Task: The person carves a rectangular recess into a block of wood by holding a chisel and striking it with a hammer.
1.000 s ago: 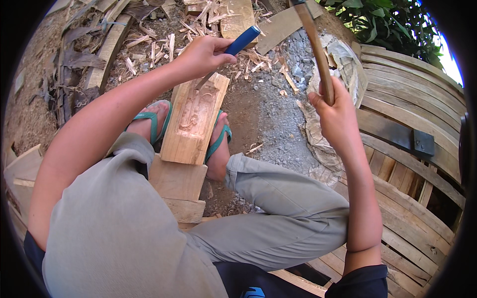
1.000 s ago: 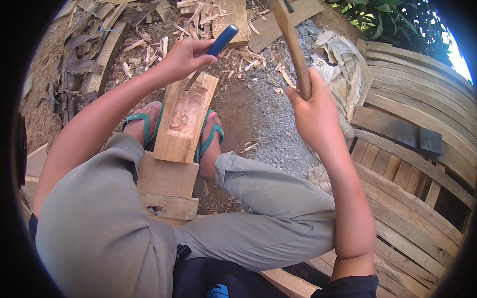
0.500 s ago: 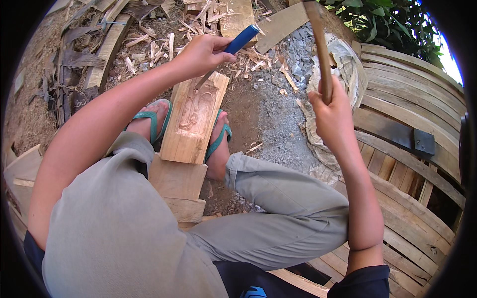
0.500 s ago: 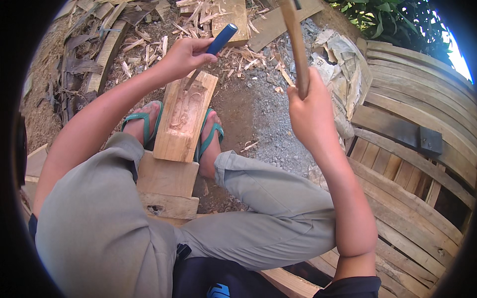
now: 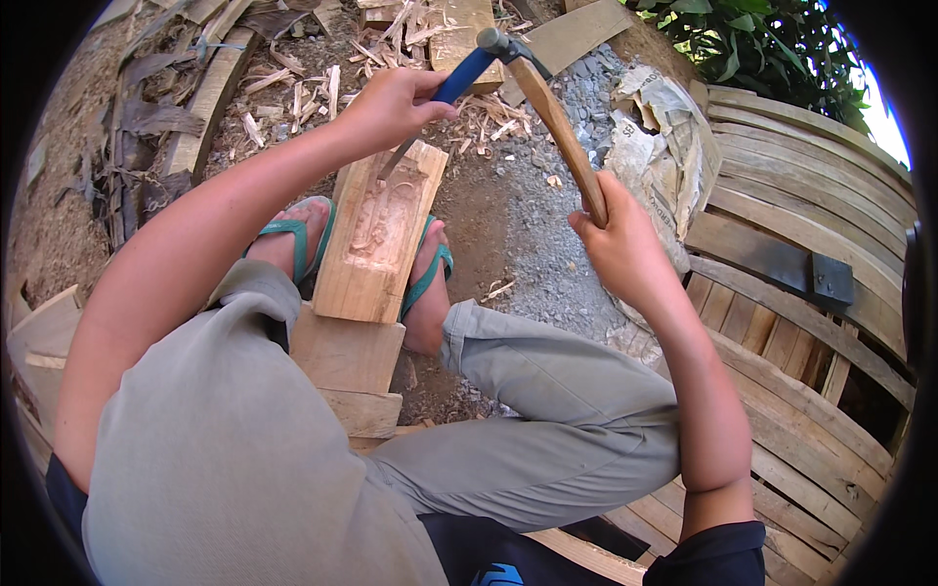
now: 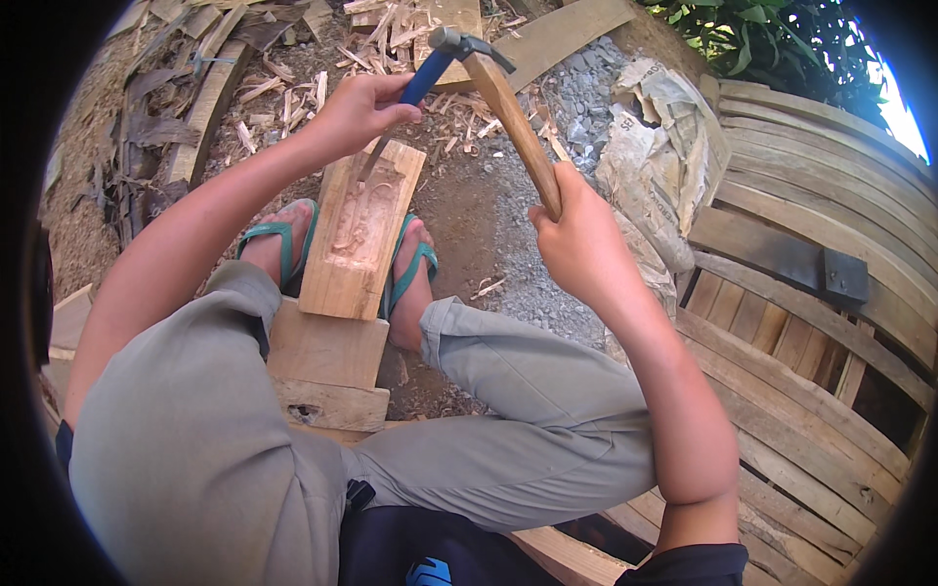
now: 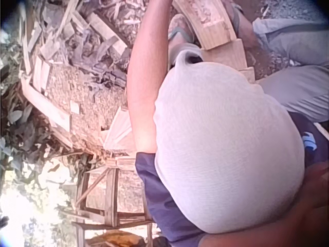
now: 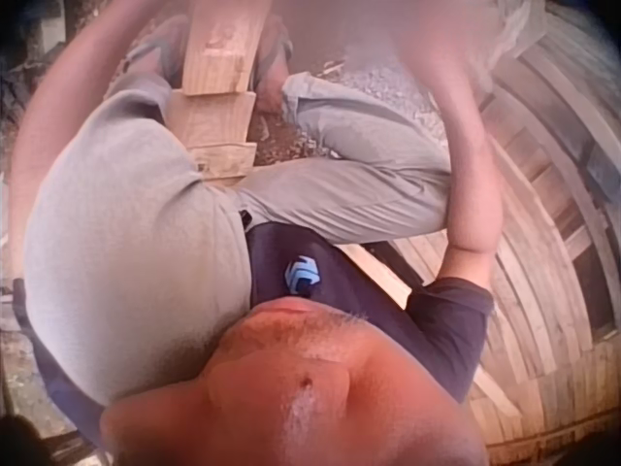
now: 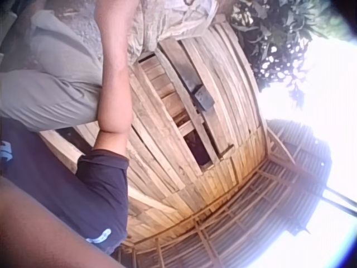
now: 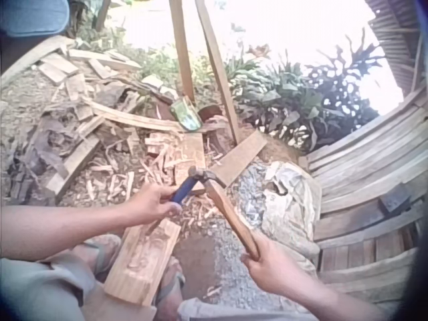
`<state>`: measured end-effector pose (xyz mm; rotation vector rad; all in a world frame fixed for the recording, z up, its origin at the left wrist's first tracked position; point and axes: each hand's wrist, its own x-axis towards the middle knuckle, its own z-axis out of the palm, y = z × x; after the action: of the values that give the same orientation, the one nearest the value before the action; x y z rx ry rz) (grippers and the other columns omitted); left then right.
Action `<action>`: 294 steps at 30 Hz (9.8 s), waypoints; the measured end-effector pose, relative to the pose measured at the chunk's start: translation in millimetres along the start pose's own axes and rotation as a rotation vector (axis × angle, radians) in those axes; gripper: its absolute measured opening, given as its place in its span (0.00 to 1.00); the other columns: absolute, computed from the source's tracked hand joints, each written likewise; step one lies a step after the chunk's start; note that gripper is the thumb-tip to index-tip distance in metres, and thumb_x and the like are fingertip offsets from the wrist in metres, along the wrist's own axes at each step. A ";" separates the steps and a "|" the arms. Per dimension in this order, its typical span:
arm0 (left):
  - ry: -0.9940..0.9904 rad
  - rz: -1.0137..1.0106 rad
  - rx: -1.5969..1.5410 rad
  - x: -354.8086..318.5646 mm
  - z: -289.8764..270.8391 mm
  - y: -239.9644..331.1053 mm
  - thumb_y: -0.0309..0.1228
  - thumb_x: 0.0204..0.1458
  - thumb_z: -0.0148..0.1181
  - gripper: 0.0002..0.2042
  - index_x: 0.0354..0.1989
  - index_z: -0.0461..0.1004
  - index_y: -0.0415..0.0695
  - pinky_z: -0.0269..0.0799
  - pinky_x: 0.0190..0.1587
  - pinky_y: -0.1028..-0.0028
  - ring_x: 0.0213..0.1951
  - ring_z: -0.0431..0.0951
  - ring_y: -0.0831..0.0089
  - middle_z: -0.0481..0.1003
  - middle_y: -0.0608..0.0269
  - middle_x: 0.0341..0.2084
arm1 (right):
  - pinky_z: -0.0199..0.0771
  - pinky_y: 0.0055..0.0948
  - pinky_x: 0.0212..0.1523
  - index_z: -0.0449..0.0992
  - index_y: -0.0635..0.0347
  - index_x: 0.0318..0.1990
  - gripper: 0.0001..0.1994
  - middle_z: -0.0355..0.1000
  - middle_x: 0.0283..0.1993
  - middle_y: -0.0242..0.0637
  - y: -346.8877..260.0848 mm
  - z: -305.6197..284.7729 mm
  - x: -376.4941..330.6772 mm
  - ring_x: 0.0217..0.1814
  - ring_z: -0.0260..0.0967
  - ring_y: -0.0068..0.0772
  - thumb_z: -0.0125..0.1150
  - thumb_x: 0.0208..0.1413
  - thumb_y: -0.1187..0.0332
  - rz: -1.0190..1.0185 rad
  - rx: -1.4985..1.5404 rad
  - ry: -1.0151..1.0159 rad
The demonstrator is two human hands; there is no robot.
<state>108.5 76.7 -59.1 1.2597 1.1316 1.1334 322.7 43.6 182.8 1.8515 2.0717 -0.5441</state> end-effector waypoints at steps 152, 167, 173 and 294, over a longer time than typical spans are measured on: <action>-0.027 -0.057 -0.020 -10.8 -18.0 2.6 0.25 0.55 0.68 0.20 0.57 0.79 0.45 0.77 0.41 0.72 0.36 0.83 0.78 0.84 0.62 0.34 | 0.65 0.33 0.37 0.68 0.63 0.45 0.12 0.62 0.30 0.38 -14.8 -15.1 0.1 0.32 0.59 0.33 0.65 0.61 0.69 0.007 0.003 0.090; -0.071 -0.028 0.077 -15.6 -25.4 39.3 0.24 0.56 0.68 0.22 0.60 0.77 0.44 0.78 0.41 0.74 0.38 0.84 0.78 0.84 0.59 0.36 | 0.64 0.28 0.37 0.69 0.62 0.44 0.10 0.61 0.31 0.31 -18.6 -22.1 -3.4 0.33 0.57 0.24 0.64 0.63 0.70 0.011 0.075 0.062; -0.036 -0.028 0.040 -17.9 -24.7 29.6 0.24 0.55 0.68 0.23 0.61 0.77 0.46 0.77 0.42 0.74 0.38 0.83 0.79 0.85 0.60 0.36 | 0.69 0.41 0.38 0.68 0.63 0.45 0.11 0.70 0.31 0.53 -24.7 -21.2 -1.1 0.33 0.69 0.52 0.63 0.62 0.69 -0.011 0.071 0.117; -0.097 0.179 0.272 -65.2 -12.0 50.9 0.16 0.43 0.77 0.14 0.39 0.81 0.34 0.77 0.43 0.74 0.39 0.80 0.75 0.77 0.63 0.39 | 0.72 0.40 0.38 0.75 0.65 0.44 0.13 0.76 0.34 0.50 92.5 76.1 24.1 0.36 0.75 0.46 0.61 0.49 0.75 -0.527 0.763 0.258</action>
<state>89.8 12.9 -8.4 1.6361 1.1447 1.0604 410.0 37.2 97.5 1.7522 2.8120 -1.4635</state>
